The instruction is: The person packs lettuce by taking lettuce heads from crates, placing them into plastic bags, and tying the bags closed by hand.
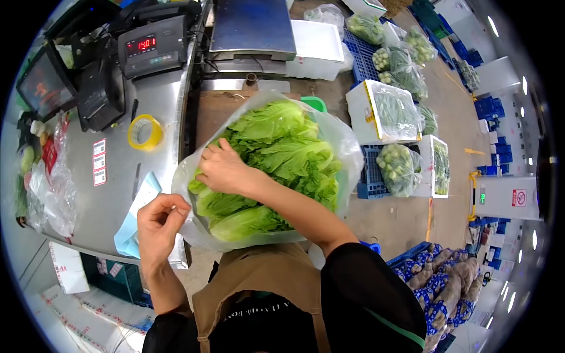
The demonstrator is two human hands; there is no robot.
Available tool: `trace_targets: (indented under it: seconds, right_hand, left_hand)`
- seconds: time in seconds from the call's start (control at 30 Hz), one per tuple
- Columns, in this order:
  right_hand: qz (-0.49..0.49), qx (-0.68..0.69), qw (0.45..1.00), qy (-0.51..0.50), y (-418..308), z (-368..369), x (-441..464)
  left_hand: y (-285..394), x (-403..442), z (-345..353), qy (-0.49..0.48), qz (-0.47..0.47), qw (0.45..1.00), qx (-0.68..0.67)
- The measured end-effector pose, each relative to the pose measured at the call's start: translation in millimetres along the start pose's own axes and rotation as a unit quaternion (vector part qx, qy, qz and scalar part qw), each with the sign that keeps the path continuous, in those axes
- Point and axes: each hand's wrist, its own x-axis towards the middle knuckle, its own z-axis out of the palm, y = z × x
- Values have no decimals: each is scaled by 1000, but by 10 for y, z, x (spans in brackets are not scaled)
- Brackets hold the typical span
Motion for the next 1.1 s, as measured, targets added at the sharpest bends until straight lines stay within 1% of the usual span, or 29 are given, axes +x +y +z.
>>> trace_targets:
  seconds: [0.07,0.1,0.13,0.17,0.23,0.3,0.33,0.4,0.43,0.5,0.53,0.57,0.6,0.63,0.67,0.73,0.83,0.9,0.93,1.03,1.07,1.1]
  right_hand:
    - [48,130,990,-39,31,-616,-179]
    - [33,105,993,36,298,-682,-400]
    - [86,67,994,32,424,-995,-578]
    - [163,-2,985,-58,593,-1233,-783]
    - [262,-25,953,-148,1032,-1331,-1289]
    - [247,-41,947,-200,1199,-1329,-1516]
    - [240,-47,944,-224,1251,-1307,-1596]
    - [217,58,958,-180,1444,-1261,-1651]
    - [202,111,960,-158,1464,-1278,-1644]
    - [171,92,974,-120,1432,-1302,-1643]
    - [156,84,979,-101,1375,-1337,-1604]
    - [152,97,981,-68,1265,-1438,-1532]
    - [149,111,982,-36,1121,-1586,-1454]
    - [146,125,981,-4,992,-1698,-1390]
    - [115,133,983,50,907,-1743,-1359]
    - [76,127,986,75,720,-1844,-1303]
    - [19,106,987,116,489,-1900,-1251]
    - [-21,66,987,142,417,-1887,-1286]
    - [-8,72,984,162,375,-1899,-1341]
    - [54,145,959,238,227,-2243,-1720]
    - [91,156,943,279,254,-2321,-1964]
    - [125,167,925,318,285,-2410,-2243]
  left_hand:
    - [18,-50,-21,11,-17,1000,0]
    - [34,-78,-14,41,-2,998,37]
    - [55,-107,1,71,13,995,75]
    - [62,-126,23,99,29,988,113]
    - [65,-140,84,178,84,966,167]
    - [119,-139,174,243,134,934,227]
    - [144,-155,225,242,169,928,228]
    - [198,-185,356,244,243,911,228]
    - [230,-215,443,218,267,909,233]
    - [308,-274,646,169,316,901,246]
    - [330,-277,763,126,306,916,229]
    - [363,-263,876,73,299,919,246]
    - [379,-236,958,1,279,922,270]
    - [328,-141,1071,-20,289,911,293]
    - [251,-16,1202,-40,297,900,317]
    - [173,204,1454,-33,318,863,390]
    - [1,529,1679,-38,404,819,405]
    - [-116,620,1717,-99,347,868,342]
    - [-135,637,1707,-132,318,886,310]
    - [-119,596,1746,-117,297,905,282]
    - [-72,587,1744,-108,277,915,274]
    - [44,527,1752,-99,237,937,236]
